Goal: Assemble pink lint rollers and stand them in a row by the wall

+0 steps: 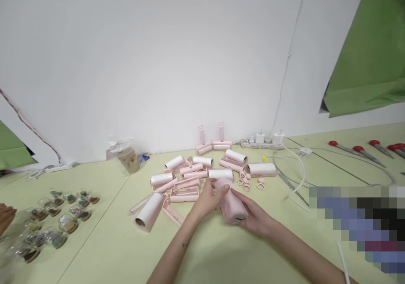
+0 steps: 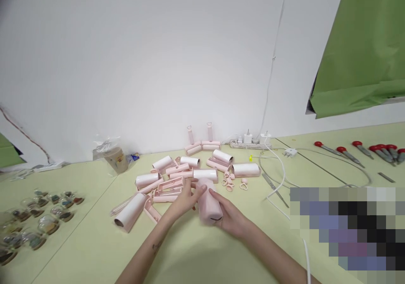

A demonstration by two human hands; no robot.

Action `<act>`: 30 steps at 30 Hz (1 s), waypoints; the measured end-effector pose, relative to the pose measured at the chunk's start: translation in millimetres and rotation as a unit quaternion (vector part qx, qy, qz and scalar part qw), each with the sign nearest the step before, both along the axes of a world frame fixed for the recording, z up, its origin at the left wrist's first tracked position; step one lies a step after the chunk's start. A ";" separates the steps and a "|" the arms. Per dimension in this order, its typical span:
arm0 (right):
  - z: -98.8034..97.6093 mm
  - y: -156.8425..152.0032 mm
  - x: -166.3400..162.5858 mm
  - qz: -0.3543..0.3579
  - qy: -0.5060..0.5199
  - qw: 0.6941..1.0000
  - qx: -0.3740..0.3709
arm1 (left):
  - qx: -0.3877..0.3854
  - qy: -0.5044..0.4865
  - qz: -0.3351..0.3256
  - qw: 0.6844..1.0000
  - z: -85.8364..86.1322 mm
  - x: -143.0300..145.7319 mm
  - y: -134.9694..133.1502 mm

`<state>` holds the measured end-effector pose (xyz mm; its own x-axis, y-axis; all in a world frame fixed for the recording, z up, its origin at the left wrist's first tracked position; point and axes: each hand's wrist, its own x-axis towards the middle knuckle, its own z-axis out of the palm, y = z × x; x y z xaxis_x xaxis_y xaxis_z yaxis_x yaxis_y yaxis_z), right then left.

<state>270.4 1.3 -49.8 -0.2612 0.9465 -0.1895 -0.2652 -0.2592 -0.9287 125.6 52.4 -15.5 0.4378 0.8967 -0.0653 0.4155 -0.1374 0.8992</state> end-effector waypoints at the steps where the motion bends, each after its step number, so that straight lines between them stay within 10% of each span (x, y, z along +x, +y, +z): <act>1: -1.1 -0.2 -1.7 0.008 0.031 0.999 -0.012 | -0.006 0.008 -0.011 1.000 6.5 2.0 3.9; 12: -5.6 -4.1 -6.4 0.027 0.382 0.900 -0.206 | -0.064 -0.056 0.025 0.996 19.3 -3.1 8.2; 19: -7.0 2.5 -3.1 -0.144 0.389 0.876 -0.248 | -0.030 -0.239 0.096 0.966 -4.0 -13.8 10.9; 30: -6.7 8.3 7.3 -0.160 0.392 0.881 -0.210 | -0.044 -0.338 0.063 0.938 -17.6 -27.2 6.4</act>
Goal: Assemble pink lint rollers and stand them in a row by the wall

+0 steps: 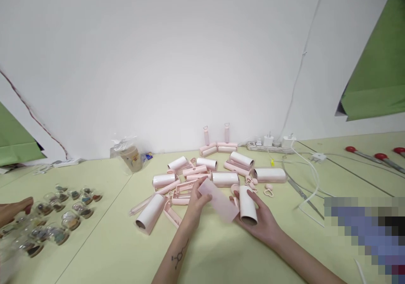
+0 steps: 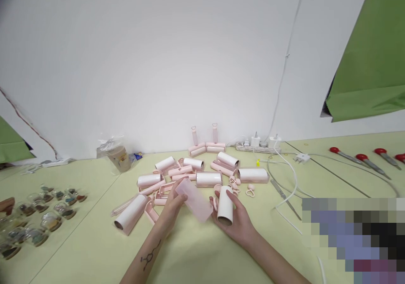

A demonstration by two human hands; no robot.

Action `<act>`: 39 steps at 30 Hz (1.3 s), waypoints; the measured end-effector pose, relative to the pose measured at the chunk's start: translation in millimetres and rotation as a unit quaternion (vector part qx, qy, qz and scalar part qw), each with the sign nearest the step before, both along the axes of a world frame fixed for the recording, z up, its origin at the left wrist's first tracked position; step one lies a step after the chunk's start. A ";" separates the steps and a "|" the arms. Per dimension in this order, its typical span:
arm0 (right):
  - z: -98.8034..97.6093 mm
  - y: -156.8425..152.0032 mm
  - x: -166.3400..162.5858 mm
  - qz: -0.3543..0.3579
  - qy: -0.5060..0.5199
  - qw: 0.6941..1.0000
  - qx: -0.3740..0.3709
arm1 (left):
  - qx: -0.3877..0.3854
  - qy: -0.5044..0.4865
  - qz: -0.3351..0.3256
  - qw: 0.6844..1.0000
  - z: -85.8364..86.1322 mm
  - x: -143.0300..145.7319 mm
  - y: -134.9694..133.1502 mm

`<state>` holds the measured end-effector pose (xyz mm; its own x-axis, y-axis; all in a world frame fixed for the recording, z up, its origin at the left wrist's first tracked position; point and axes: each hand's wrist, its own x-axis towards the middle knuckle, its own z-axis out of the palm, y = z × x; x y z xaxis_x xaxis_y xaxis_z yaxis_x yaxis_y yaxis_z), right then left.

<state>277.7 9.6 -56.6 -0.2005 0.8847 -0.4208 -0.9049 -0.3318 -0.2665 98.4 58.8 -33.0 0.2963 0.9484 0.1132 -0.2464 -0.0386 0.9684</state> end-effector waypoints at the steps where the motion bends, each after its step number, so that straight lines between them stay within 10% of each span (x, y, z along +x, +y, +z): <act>1: 0.2 0.1 0.6 0.001 -0.012 1.000 0.000 | 0.013 0.020 0.005 1.000 -0.7 0.0 1.1; 10: 28.4 -2.6 22.0 -0.099 -0.195 0.970 0.104 | 0.138 0.266 0.019 0.954 -9.6 1.5 0.5; 19: 37.2 -21.2 1.3 0.010 -0.359 0.911 0.202 | 0.161 0.400 -0.058 0.900 4.4 -1.9 -15.2; 22: 33.7 -25.1 -10.5 0.020 -0.425 0.887 0.182 | 0.183 0.351 -0.038 0.917 7.3 3.7 -19.9; 28: 22.9 -37.4 -23.9 0.043 -0.634 0.735 0.239 | 0.078 0.136 -0.110 0.982 3.8 20.9 -44.0; 33: 20.0 -35.0 -13.9 0.021 -0.603 0.745 0.287 | -0.041 -0.004 -0.030 0.999 0.8 25.5 -54.8; 39: 27.7 -35.7 -14.2 -0.032 -0.623 0.726 0.288 | -0.157 0.086 -0.150 0.972 -3.4 28.8 -55.4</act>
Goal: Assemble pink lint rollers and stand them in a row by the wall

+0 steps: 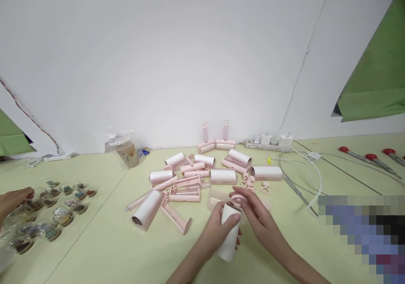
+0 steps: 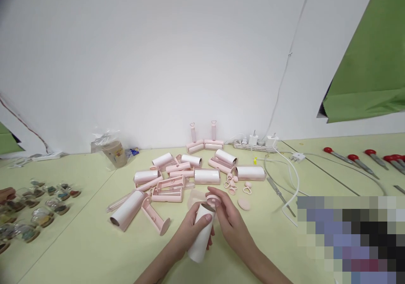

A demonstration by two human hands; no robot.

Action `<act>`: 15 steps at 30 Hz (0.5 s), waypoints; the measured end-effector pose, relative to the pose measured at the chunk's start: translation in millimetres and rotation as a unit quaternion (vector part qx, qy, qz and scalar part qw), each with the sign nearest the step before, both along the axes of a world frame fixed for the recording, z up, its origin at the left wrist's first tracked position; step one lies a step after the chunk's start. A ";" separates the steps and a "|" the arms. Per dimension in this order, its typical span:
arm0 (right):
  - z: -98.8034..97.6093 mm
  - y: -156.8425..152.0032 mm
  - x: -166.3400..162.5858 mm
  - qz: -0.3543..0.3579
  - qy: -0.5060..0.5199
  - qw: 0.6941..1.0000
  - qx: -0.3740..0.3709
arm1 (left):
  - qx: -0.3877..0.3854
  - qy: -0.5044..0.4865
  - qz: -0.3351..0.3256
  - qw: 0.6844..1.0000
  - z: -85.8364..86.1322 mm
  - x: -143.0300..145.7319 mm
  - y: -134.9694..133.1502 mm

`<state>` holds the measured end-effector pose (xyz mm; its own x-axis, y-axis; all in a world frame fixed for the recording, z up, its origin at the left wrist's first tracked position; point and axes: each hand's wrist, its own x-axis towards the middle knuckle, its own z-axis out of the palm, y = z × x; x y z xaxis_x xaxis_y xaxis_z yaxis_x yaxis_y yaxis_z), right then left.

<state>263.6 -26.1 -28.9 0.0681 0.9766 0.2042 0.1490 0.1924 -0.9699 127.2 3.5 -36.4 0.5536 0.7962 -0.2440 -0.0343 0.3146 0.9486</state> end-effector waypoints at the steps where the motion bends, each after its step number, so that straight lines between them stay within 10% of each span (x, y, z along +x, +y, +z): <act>1: 0.4 -2.1 -1.4 0.036 0.018 0.999 -0.012 | -0.003 0.010 -0.006 1.000 -0.4 0.6 -0.4; 12: 4.1 -7.0 1.5 0.138 0.031 0.990 0.007 | 0.057 -0.020 0.035 0.998 0.3 1.3 -7.6; 15: 5.7 8.5 22.6 0.036 -0.005 0.998 0.047 | 0.051 -0.049 0.067 0.995 1.3 1.7 -5.6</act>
